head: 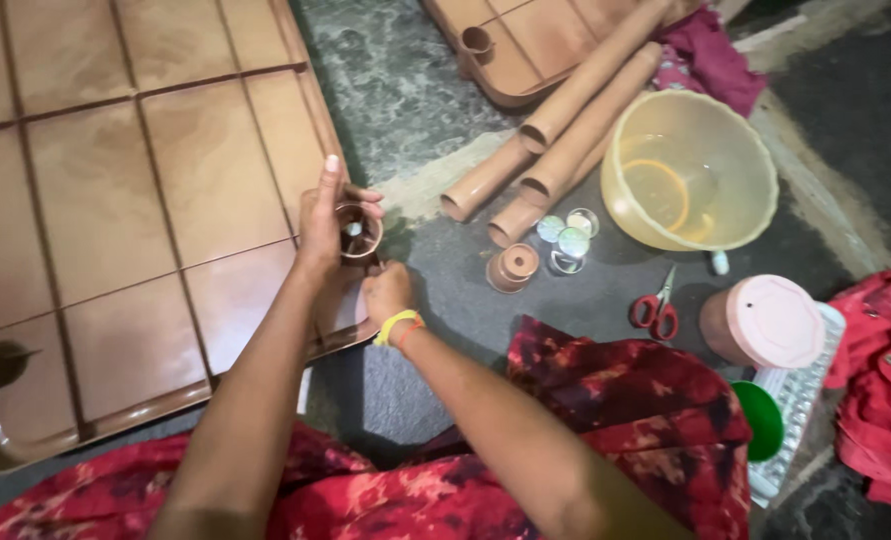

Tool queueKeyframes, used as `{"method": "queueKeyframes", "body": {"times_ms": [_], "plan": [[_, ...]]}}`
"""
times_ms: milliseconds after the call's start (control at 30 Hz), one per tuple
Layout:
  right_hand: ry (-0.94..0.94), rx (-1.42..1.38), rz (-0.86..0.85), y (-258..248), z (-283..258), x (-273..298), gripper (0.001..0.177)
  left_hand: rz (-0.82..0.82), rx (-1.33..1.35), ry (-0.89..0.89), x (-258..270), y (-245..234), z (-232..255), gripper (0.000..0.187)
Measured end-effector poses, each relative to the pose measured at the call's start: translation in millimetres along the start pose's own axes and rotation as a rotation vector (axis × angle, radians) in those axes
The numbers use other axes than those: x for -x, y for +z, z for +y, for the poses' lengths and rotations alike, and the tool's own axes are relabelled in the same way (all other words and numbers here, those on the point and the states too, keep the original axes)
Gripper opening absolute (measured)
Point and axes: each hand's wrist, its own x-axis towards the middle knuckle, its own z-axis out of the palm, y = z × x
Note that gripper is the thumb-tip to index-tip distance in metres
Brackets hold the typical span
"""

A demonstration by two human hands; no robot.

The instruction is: The person inserts small cylindrical plastic feet into the corners of a brown plastic tray, then wipes the tray surface with a cloth. The person handles the tray and feet by hand, then uses a cloth to wipe the tray.

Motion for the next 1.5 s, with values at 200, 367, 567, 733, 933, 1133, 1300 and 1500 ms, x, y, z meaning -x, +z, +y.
{"method": "queueKeyframes", "body": {"times_ms": [200,367,567,733,933,1133,1300,1500], "plan": [[0.082,0.101,-0.007,-9.3,-21.5,7.3,0.017,0.116,-0.101,0.030,-7.0,4.8,-5.7,0.081],[0.111,0.207,0.001,-11.6,-34.8,7.7,0.018,0.225,-0.098,0.043,-10.1,9.4,-8.4,0.078],[0.100,0.273,0.010,-5.4,-27.4,5.4,0.020,0.445,-0.024,0.172,-10.6,11.9,-22.8,0.074],[0.170,0.144,-0.015,-7.7,-27.6,1.2,0.021,0.702,0.109,0.232,-0.9,21.8,-35.0,0.073],[0.132,0.135,-0.054,-16.1,-38.7,8.5,0.018,-0.073,0.261,-0.114,2.1,-21.5,6.6,0.095],[0.085,0.195,-0.056,-19.8,-44.4,8.5,0.022,-0.318,-0.040,-0.158,-5.2,-9.9,18.1,0.102],[0.120,0.210,-0.013,-17.3,-42.0,14.2,0.022,-0.092,-0.163,-0.028,-6.5,-5.6,4.5,0.099],[0.155,0.244,0.011,-16.9,-46.8,12.2,0.020,0.128,-0.093,0.059,-11.5,-1.3,-8.9,0.089]]}}
